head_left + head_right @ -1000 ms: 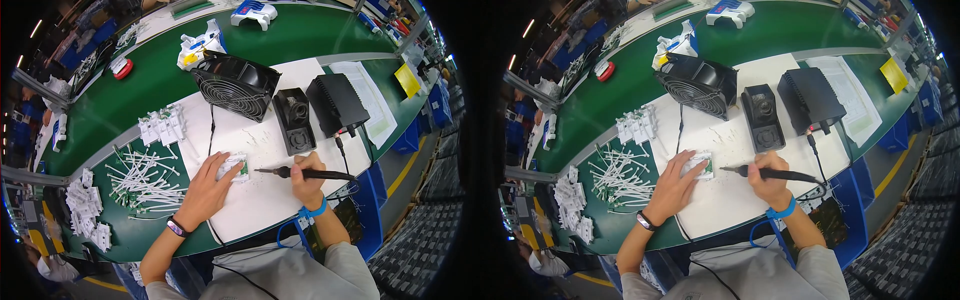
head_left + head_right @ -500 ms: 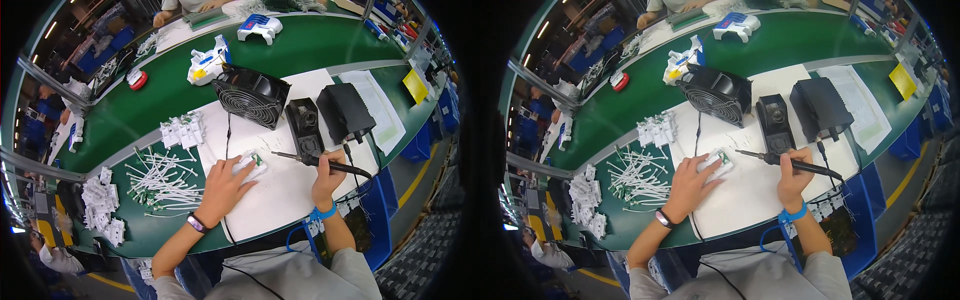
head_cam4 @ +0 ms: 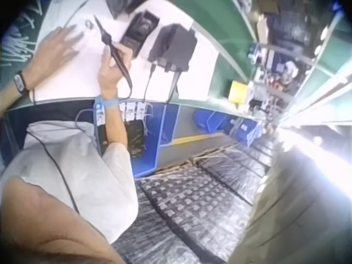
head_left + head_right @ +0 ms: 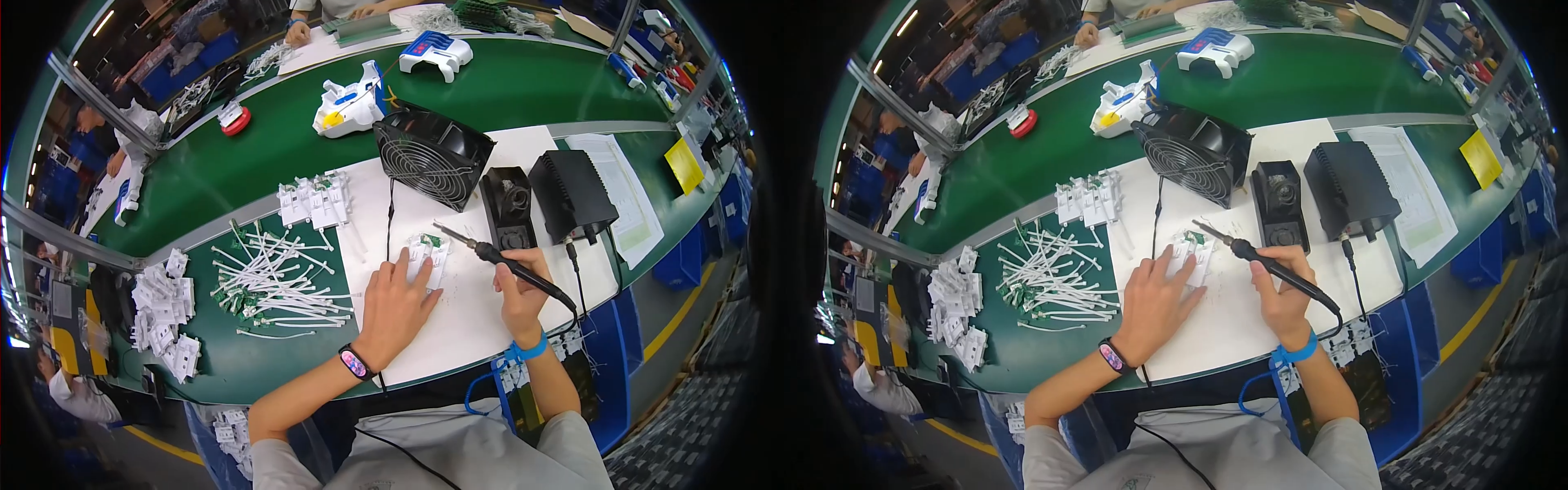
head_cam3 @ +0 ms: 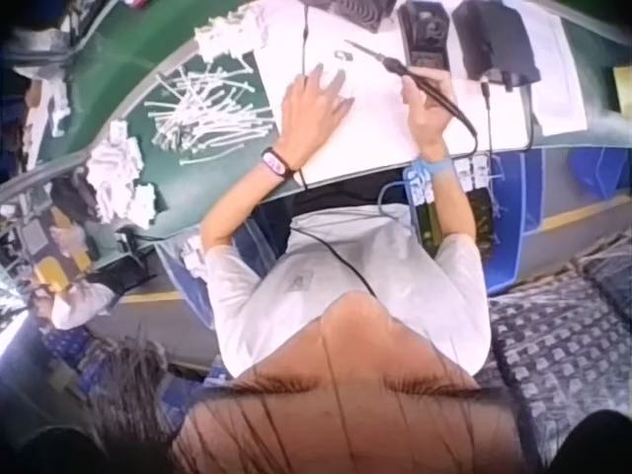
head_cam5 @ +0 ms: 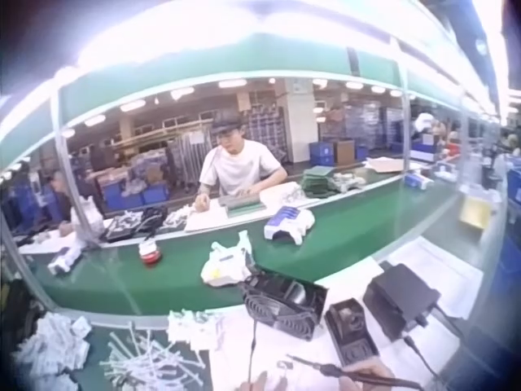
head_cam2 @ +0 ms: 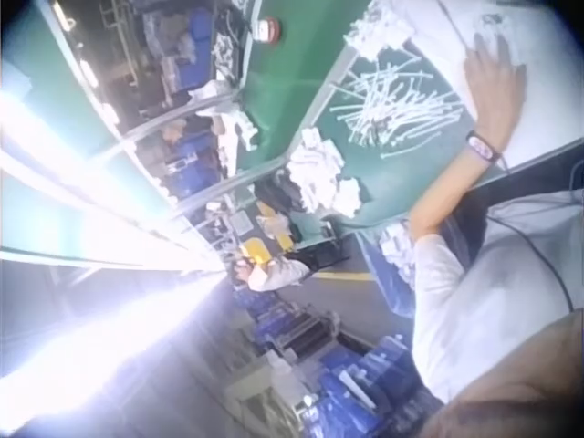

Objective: Soldering wires to electronic components on small circuit boards as part of a lighting fixture assembly line.

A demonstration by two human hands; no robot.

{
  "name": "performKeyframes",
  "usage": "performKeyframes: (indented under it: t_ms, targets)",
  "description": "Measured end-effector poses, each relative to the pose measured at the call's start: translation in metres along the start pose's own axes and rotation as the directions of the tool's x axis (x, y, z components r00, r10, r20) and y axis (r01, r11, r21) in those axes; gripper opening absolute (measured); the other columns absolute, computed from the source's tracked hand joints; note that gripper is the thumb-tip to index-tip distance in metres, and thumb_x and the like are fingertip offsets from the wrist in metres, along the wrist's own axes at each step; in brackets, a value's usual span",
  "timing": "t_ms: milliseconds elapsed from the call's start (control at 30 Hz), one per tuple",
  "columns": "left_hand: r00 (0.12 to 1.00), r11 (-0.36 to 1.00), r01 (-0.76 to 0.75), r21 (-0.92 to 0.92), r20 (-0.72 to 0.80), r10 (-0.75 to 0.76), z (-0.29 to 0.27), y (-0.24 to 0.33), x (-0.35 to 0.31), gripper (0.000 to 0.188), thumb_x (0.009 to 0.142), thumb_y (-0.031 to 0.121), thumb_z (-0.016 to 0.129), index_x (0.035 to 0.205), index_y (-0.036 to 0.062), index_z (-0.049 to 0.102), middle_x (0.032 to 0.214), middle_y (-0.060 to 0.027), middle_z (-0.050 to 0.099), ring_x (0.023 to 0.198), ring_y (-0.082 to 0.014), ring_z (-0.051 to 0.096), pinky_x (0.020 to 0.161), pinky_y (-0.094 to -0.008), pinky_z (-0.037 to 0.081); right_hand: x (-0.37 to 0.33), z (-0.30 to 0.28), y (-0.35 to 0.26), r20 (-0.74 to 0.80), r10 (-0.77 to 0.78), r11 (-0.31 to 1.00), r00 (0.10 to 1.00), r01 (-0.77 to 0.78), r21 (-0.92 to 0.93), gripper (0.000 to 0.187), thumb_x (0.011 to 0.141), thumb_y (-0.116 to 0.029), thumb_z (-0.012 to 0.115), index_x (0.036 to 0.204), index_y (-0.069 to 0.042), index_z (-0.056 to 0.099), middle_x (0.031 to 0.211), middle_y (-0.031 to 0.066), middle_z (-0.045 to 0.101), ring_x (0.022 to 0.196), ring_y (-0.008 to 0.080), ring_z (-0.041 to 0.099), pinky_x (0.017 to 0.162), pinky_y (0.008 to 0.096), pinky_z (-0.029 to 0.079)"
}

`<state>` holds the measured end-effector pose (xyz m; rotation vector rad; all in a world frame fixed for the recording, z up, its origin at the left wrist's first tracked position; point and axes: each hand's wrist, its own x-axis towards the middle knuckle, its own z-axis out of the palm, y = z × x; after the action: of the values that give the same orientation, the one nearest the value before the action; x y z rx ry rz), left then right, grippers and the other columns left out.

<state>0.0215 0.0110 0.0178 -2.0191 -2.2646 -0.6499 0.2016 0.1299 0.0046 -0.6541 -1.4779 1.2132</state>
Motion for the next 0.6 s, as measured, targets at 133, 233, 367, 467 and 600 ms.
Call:
performKeyframes:
  t_ms: [133,233,367,467,600]
  targets:
    - [0.992,1.000,-0.006,-0.014,-0.128,0.004,0.007,-0.007,-0.003,0.046,0.083,0.032,0.081,0.120,0.0056,0.073,0.128,-0.0232,0.065,0.093,-0.0301,0.061,0.082,-0.0403,0.052,0.001,0.003,0.003,0.090,-0.081,0.984,0.993,0.094,-0.150,0.017,0.091,0.002,0.073,0.104,0.001,0.062,0.080,0.0053,0.067,0.067,0.0056,0.056,0.061,0.0212,0.044]
    - [0.984,0.998,-0.022,-0.050,-0.177,0.013,0.007,-0.011,-0.002,0.045,0.081,0.031,0.083,0.116,0.0047,0.074,0.128,-0.0233,0.066,0.091,-0.0298,0.061,0.079,-0.0401,0.053,0.000,0.004,0.008,0.125,-0.047,0.992,0.991,0.061,-0.111,0.016,0.091,0.001,0.073,0.102,0.001,0.061,0.080,0.0059,0.067,0.068,0.0066,0.057,0.061,0.0221,0.045]
    - [0.981,0.996,-0.038,-0.078,-0.192,0.022,0.010,-0.013,-0.004,0.042,0.080,0.032,0.084,0.110,0.0038,0.073,0.129,-0.0236,0.066,0.092,-0.0299,0.062,0.078,-0.0398,0.053,0.000,0.005,0.011,0.147,-0.040,0.988,0.988,0.061,-0.142,0.016,0.091,0.000,0.073,0.101,0.001,0.060,0.082,0.0091,0.069,0.070,0.0094,0.062,0.063,0.0240,0.048]
    - [0.977,0.997,-0.037,-0.069,-0.210,0.022,0.011,-0.014,-0.005,0.041,0.080,0.032,0.084,0.108,0.0034,0.072,0.129,-0.0237,0.066,0.092,-0.0302,0.061,0.078,-0.0396,0.052,0.001,0.007,0.010,0.170,-0.020,0.986,0.985,0.048,-0.161,0.016,0.091,0.000,0.073,0.101,0.002,0.060,0.083,0.0109,0.071,0.071,0.0108,0.065,0.065,0.0246,0.050]
    - [0.985,0.996,-0.038,-0.084,-0.173,0.023,0.013,-0.014,-0.007,0.046,0.083,0.031,0.081,0.114,-0.0012,0.070,0.132,-0.0261,0.061,0.098,-0.0298,0.058,0.083,-0.0389,0.050,0.003,0.009,0.010,0.205,-0.015,0.974,0.979,0.060,-0.218,0.016,0.091,0.000,0.074,0.102,0.001,0.062,0.084,0.0120,0.073,0.071,0.0114,0.067,0.064,0.0246,0.051]
